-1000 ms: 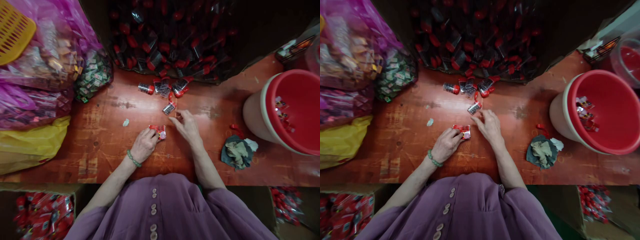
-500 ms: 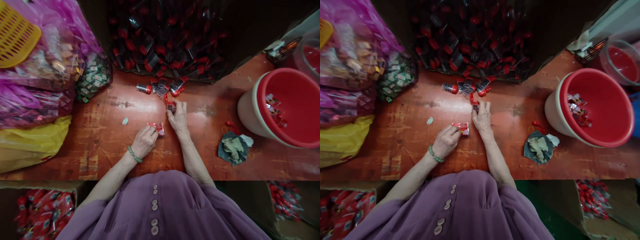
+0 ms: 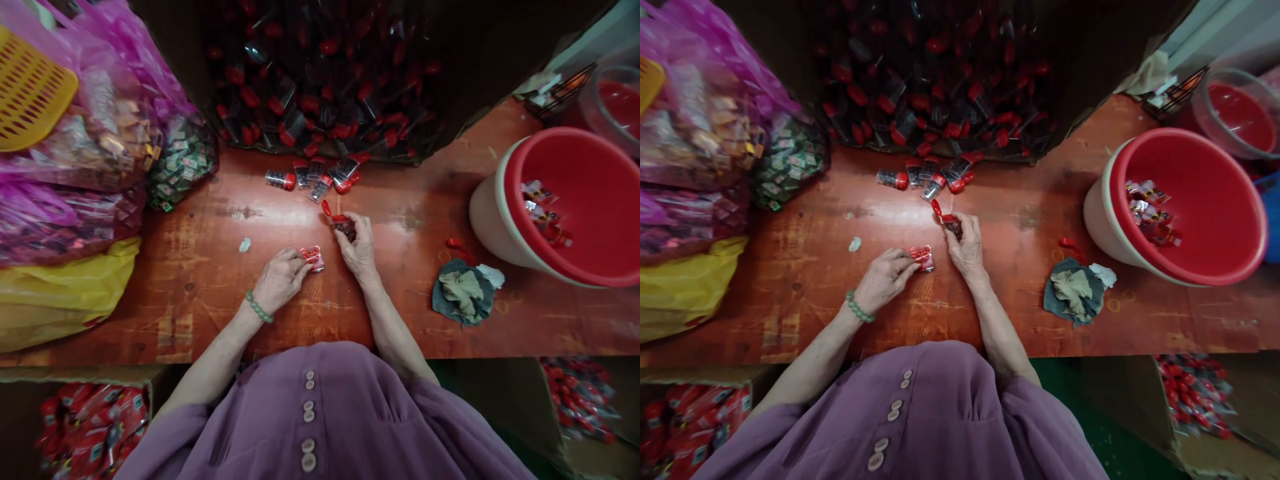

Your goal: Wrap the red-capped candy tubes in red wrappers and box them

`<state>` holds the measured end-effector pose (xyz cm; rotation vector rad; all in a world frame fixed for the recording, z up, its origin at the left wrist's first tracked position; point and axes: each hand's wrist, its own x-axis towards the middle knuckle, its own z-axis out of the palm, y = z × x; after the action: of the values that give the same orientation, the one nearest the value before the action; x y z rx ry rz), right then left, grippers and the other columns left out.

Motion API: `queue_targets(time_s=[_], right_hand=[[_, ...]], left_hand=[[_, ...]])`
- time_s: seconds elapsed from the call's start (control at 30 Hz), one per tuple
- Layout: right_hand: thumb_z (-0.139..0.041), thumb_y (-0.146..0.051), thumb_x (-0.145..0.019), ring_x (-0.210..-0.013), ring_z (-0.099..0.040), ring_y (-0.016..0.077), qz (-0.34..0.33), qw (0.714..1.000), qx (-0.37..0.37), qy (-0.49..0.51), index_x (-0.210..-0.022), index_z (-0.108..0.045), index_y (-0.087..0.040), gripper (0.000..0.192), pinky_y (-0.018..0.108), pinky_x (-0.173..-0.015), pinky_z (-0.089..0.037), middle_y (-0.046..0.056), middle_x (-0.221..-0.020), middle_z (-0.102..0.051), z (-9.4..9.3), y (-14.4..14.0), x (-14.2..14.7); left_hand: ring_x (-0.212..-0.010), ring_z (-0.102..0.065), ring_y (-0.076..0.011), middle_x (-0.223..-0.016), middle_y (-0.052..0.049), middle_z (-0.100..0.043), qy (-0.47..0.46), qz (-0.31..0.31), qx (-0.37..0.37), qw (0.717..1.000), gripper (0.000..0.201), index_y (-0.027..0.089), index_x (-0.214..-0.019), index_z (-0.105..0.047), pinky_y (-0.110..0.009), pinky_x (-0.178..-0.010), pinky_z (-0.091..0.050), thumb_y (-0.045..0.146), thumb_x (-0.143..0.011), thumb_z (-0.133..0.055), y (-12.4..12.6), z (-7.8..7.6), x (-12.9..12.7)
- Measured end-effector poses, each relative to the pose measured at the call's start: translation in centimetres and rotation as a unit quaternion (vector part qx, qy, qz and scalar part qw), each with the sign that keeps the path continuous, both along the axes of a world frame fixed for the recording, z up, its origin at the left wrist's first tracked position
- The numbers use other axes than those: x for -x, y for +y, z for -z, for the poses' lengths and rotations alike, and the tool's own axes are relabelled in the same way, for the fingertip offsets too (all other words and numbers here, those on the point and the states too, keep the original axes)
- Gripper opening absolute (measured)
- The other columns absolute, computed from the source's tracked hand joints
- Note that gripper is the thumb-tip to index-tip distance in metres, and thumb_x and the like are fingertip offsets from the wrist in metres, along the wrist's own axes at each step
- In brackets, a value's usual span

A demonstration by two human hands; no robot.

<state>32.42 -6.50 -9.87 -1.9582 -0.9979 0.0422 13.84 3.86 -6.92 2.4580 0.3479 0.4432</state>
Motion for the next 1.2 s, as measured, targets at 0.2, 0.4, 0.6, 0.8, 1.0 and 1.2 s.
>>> queue_targets(time_s=[0.2,0.4,0.6,0.8,1.0,1.2], right_hand=[[-0.06,-0.027,-0.087,-0.085,-0.06,0.0179,0.014,0.998,-0.068,0.002,-0.107,-0.053,-0.023,0.022,0.033,-0.074,-0.053,0.005,-0.097,-0.059,-0.5,-1.2,0.9],[-0.062,-0.034,-0.086,-0.082,-0.06,0.0207,0.022,0.999,-0.032,-0.037,-0.098,-0.053,-0.023,0.019,0.037,-0.076,-0.052,0.006,-0.092,-0.063,0.0,-2.2,1.0],[-0.065,-0.036,-0.088,-0.079,-0.063,0.0197,-0.019,0.998,-0.039,-0.047,-0.101,-0.054,-0.024,0.021,0.037,-0.071,-0.055,0.006,-0.093,-0.067,-1.4,-3.1,2.0],[-0.066,-0.035,-0.089,-0.08,-0.066,0.0174,-0.105,0.991,-0.072,-0.029,-0.134,-0.042,-0.028,0.052,0.034,-0.071,-0.059,0.005,-0.104,-0.067,-4.1,-4.4,3.3],[-0.072,-0.048,-0.084,-0.078,-0.064,0.0184,-0.212,0.964,0.023,0.162,-0.153,-0.03,-0.03,0.083,0.036,-0.072,-0.061,0.004,-0.101,-0.065,-6.5,-5.4,2.6],[-0.081,-0.054,-0.072,-0.063,-0.058,0.0115,-0.216,0.928,0.014,0.302,-0.139,-0.049,-0.029,0.078,0.028,-0.054,-0.057,0.001,-0.095,-0.061,-7.1,-4.6,2.2]], left_hand=[[-0.073,-0.064,-0.0145,-0.081,-0.006,-0.069,-0.022,-0.046,0.076,0.996,0.02,0.015,-0.084,-0.073,-0.026,-0.069,-0.052,0.021,-0.094,-0.056,0.3,0.0,-0.2],[-0.072,-0.065,-0.0149,-0.076,-0.004,-0.071,-0.093,-0.092,0.052,0.99,0.011,0.018,-0.079,-0.074,-0.028,-0.069,-0.054,0.019,-0.086,-0.066,0.1,-0.7,-0.2],[-0.109,-0.068,-0.0209,-0.118,-0.013,-0.07,-0.106,-0.011,0.159,0.982,0.015,0.017,-0.088,-0.076,-0.036,-0.092,-0.058,0.024,-0.089,-0.063,0.0,-1.8,-1.4],[-0.101,-0.07,-0.0198,-0.111,-0.012,-0.073,-0.099,0.099,0.26,0.955,0.018,0.017,-0.084,-0.076,-0.035,-0.09,-0.058,0.024,-0.091,-0.061,-0.2,-3.3,-2.2],[-0.097,-0.068,-0.0217,-0.1,-0.011,-0.075,-0.068,0.133,0.314,0.937,0.03,0.019,-0.078,-0.076,-0.038,-0.087,-0.056,0.04,-0.092,-0.061,-0.8,-3.2,-1.2],[-0.105,-0.064,-0.0265,-0.079,-0.009,-0.072,-0.045,0.133,0.389,0.91,0.043,0.021,-0.072,-0.076,-0.048,-0.099,-0.05,0.055,-0.091,-0.057,-1.3,-3.0,-0.3]])
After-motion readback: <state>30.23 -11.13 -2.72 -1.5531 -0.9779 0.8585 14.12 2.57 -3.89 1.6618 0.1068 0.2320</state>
